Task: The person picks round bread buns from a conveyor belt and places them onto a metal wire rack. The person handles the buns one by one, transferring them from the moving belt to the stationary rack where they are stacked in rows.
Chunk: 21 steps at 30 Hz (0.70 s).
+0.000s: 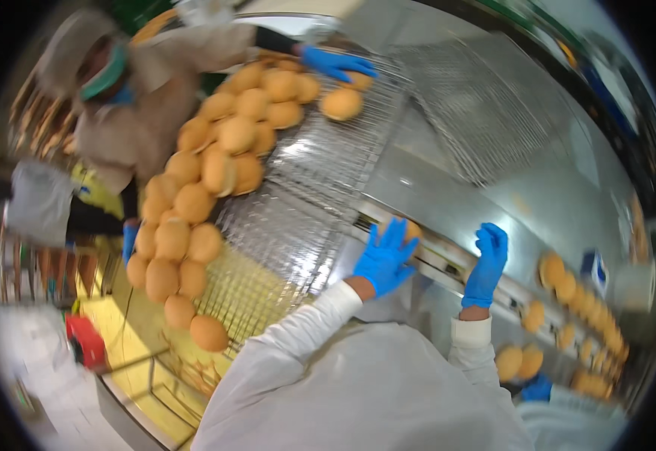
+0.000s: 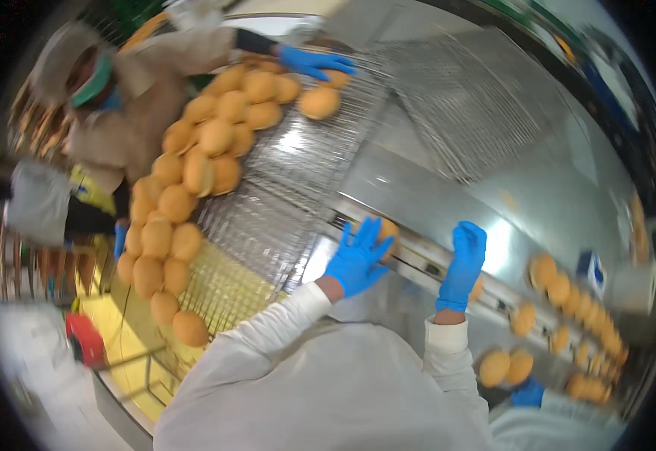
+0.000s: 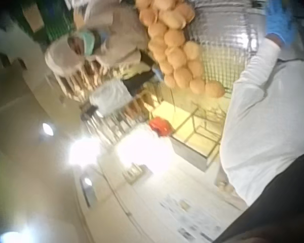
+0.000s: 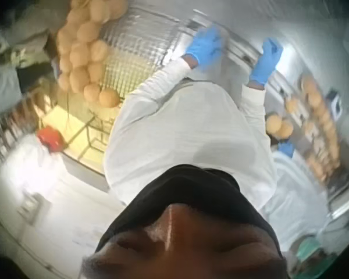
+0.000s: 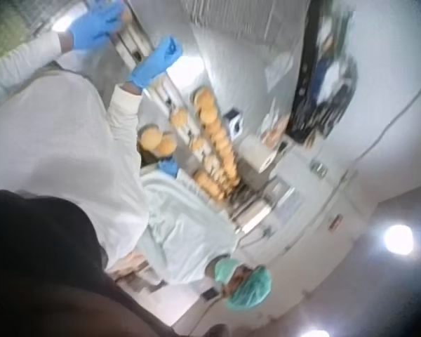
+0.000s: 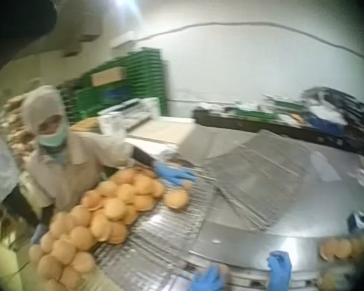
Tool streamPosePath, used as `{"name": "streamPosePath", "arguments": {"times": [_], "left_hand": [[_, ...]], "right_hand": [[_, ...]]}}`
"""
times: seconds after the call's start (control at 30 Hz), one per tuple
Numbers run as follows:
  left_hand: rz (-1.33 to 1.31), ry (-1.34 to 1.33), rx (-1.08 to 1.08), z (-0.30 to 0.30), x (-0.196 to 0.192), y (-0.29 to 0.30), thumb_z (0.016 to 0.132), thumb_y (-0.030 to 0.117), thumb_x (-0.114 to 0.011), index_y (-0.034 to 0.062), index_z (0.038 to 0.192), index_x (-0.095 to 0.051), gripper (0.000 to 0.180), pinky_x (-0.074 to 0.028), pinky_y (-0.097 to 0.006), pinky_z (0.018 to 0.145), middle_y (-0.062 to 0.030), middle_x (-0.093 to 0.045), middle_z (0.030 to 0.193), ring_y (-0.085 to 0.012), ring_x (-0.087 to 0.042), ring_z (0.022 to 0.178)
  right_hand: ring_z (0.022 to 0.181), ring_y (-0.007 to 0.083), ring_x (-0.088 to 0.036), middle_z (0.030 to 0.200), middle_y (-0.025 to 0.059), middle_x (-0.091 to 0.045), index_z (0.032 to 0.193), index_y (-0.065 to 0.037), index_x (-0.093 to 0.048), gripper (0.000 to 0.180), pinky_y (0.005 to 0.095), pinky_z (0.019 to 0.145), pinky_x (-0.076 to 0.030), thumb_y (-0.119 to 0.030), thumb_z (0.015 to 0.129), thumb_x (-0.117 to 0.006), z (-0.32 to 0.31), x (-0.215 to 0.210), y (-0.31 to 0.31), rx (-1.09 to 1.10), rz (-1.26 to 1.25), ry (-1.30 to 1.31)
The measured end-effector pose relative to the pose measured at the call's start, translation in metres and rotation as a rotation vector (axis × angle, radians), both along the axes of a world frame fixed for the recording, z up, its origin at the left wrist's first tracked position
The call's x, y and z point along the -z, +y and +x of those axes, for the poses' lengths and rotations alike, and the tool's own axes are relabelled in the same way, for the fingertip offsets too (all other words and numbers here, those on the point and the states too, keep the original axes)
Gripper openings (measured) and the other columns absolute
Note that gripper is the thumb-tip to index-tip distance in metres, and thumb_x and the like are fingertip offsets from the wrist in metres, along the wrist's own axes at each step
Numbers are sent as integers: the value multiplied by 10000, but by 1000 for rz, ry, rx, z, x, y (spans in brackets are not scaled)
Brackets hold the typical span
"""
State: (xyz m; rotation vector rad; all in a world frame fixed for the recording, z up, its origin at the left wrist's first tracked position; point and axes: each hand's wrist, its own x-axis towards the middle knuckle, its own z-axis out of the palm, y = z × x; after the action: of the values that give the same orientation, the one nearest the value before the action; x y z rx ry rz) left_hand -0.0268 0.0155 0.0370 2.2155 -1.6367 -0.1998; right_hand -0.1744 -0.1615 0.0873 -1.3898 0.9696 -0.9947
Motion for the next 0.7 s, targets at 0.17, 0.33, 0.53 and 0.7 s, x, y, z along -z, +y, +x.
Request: {"name": "streamPosePath", "arguments": {"times": [0.17, 0.33, 0.53, 0.7], "left_hand": [[-489, 320, -405, 50, -49, 109, 907, 273, -658, 59, 1317, -578, 469, -375, -470, 1092, -212, -513, 1389, -346, -484, 1306], [-769, 1075, -1222, 176, -78, 177, 918, 376, -664, 14, 1257, -589, 502, -459, -389, 990, -122, -616, 1258, -261, -588, 1147], [-1353, 1324, -1449, 304, 16, 146, 840, 527, -703, 34, 1312, -546, 700, -535, -410, 810, -135, -634, 1200, -265, -639, 970], [-1391, 1672, -1043, 282, -25, 131, 877, 332, -686, 91, 1131, -654, 352, -566, -428, 802, -100, -702, 1073, -288, -673, 934]], "right_hand": [[990, 146, -604, 1047, 75, -664, 1097, -10, -644, 226, 293, 880, -486, -139, 913, -658, 183, -10, 72, -766, 92, -5], [1093, 346, -625, 1151, 227, -654, 1167, 62, -625, 633, 421, 961, -480, -501, 877, -639, 354, 34, 148, -791, -317, 405], [1063, 417, -617, 1097, 289, -645, 1093, 71, -633, 629, 482, 931, -480, -489, 808, -660, 383, 24, 233, -524, -338, 650], [913, 437, -633, 961, 251, -651, 1061, -26, -478, 474, 470, 819, -501, -260, 728, -720, 354, 13, 227, -483, 316, 150]]}}
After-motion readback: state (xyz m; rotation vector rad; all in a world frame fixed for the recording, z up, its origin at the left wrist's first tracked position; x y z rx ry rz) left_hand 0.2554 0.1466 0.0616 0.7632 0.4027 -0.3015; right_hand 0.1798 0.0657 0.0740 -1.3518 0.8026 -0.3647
